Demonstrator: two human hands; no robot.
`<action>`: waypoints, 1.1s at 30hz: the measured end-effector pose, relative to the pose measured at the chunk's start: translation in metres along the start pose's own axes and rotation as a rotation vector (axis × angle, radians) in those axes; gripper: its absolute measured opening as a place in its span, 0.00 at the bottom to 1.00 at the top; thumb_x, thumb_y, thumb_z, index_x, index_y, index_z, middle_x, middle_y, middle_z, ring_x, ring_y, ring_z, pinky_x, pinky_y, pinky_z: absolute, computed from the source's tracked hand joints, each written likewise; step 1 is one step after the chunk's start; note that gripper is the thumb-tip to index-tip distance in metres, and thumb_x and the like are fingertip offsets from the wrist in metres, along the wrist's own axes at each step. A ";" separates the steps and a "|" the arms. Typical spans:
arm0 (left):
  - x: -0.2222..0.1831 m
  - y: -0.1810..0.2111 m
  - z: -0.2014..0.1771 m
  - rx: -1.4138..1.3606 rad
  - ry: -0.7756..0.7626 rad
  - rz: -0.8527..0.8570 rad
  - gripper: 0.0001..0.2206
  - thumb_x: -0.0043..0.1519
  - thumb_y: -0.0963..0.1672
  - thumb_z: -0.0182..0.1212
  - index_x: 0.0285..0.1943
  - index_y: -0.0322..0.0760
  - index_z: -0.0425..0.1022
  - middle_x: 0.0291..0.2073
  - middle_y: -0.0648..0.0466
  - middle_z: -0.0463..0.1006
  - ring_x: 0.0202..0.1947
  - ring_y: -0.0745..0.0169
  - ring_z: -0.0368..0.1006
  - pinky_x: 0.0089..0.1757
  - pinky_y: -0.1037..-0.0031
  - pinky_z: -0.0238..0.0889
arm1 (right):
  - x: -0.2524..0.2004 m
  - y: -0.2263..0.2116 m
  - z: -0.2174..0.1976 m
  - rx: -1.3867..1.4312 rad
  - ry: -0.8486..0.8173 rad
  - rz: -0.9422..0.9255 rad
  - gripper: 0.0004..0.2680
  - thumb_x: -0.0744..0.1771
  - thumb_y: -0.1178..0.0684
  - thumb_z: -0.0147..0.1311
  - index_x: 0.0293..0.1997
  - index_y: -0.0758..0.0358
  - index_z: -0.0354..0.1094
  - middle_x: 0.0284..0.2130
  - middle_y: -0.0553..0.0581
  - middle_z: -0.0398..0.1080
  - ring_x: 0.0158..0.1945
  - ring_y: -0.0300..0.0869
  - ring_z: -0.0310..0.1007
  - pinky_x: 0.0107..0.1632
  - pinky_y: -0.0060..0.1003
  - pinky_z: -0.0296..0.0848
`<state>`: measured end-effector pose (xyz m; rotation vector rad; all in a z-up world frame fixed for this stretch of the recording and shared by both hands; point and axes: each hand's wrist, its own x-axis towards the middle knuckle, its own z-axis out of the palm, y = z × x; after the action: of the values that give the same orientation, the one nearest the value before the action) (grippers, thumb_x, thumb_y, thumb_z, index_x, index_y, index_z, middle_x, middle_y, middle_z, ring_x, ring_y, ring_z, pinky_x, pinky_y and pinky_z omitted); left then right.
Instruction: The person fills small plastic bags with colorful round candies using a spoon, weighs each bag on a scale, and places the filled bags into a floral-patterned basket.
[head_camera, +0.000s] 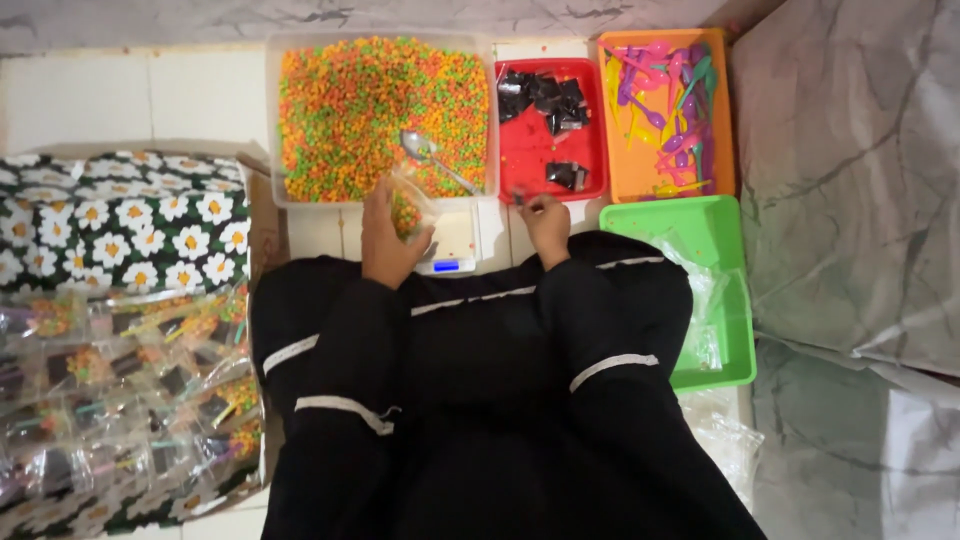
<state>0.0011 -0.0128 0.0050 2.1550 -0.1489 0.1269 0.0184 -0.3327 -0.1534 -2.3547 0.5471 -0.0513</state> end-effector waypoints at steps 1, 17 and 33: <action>-0.005 -0.001 0.003 -0.002 0.006 -0.001 0.51 0.51 0.45 0.80 0.80 0.36 0.46 0.67 0.35 0.61 0.70 0.24 0.57 0.62 0.38 0.55 | -0.005 0.000 -0.003 -0.002 -0.001 -0.006 0.06 0.61 0.46 0.68 0.32 0.51 0.76 0.31 0.55 0.77 0.42 0.54 0.77 0.45 0.48 0.75; -0.054 0.050 0.003 -0.340 -0.053 0.134 0.50 0.50 0.43 0.77 0.82 0.42 0.47 0.69 0.37 0.56 0.71 0.30 0.56 0.67 0.48 0.49 | -0.136 -0.153 -0.161 1.233 -0.302 0.042 0.15 0.66 0.66 0.54 0.58 0.58 0.63 0.33 0.55 0.74 0.31 0.41 0.80 0.32 0.27 0.80; -0.062 0.050 -0.009 0.145 -0.111 0.293 0.42 0.49 0.44 0.74 0.77 0.50 0.59 0.61 0.46 0.62 0.65 0.36 0.64 0.64 0.47 0.54 | -0.156 -0.185 -0.147 1.169 -0.414 0.044 0.09 0.67 0.62 0.57 0.51 0.72 0.71 0.33 0.59 0.73 0.30 0.46 0.82 0.31 0.32 0.83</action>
<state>-0.0677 -0.0292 0.0417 2.2744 -0.5349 0.1910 -0.0817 -0.2417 0.0951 -1.1607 0.2362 0.1102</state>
